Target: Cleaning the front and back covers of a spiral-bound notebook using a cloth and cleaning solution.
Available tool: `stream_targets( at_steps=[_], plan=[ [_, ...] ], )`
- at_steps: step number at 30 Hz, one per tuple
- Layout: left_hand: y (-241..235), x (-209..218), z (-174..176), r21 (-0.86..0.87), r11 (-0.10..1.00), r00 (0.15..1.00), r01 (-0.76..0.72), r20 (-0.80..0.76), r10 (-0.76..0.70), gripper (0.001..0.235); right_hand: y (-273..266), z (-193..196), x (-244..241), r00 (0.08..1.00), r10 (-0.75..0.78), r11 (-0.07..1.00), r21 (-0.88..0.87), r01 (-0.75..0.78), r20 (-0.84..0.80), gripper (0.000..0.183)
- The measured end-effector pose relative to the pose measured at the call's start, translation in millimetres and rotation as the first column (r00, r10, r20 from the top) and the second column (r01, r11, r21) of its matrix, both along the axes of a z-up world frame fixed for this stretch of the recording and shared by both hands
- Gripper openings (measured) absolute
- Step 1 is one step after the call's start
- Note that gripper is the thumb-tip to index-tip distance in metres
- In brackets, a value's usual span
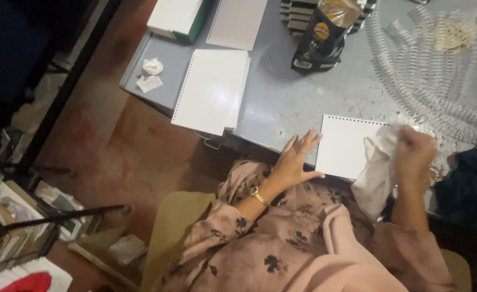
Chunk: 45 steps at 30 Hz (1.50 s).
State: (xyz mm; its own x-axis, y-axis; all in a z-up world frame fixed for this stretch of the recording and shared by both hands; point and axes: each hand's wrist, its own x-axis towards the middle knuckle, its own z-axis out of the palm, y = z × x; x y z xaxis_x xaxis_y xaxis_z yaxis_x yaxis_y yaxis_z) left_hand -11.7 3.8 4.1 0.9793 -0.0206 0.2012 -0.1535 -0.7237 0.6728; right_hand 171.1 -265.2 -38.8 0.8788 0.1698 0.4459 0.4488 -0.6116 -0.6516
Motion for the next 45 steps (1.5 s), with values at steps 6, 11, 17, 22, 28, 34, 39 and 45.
stream_targets(
  at_steps=[6,11,17,22,28,34,39,45],
  plan=[
    [1,1,-8,0.011,1.000,0.996,-0.025,0.091,0.024,0.135,78,44,-57,0.740,0.135,0.671,0.610,0.421,-0.659,0.036],
    [-4,5,-18,0.011,0.999,0.995,-0.045,0.093,0.044,0.127,53,-19,-62,0.868,0.414,0.880,-0.363,-0.306,0.274,0.018],
    [-4,3,-18,0.045,0.998,0.995,-0.032,0.094,0.027,0.130,85,-15,-119,0.850,0.488,0.861,-0.270,-0.431,0.200,0.019],
    [-4,1,-18,0.091,0.996,0.993,-0.020,0.118,0.009,0.134,80,-2,-123,0.821,0.570,0.815,-0.160,-0.557,0.044,0.026],
    [-8,0,-22,0.074,0.996,0.987,-0.044,0.155,0.032,0.128,62,43,-104,0.589,0.787,0.613,0.348,-0.709,-0.185,0.024],
    [-4,-1,-16,0.031,0.999,0.990,-0.035,0.141,0.030,0.135,-3,25,-41,0.965,0.160,0.938,0.336,-0.083,-0.208,0.021],
    [-3,2,-24,0.056,0.998,0.991,-0.016,0.132,0.008,0.129,-36,-48,-3,0.977,0.002,0.999,-0.042,0.007,0.213,0.024],
    [-3,2,-26,0.076,0.996,0.981,-0.053,0.190,0.037,0.139,20,-59,-62,0.983,0.142,0.912,-0.402,-0.084,0.117,0.043]
  ],
)
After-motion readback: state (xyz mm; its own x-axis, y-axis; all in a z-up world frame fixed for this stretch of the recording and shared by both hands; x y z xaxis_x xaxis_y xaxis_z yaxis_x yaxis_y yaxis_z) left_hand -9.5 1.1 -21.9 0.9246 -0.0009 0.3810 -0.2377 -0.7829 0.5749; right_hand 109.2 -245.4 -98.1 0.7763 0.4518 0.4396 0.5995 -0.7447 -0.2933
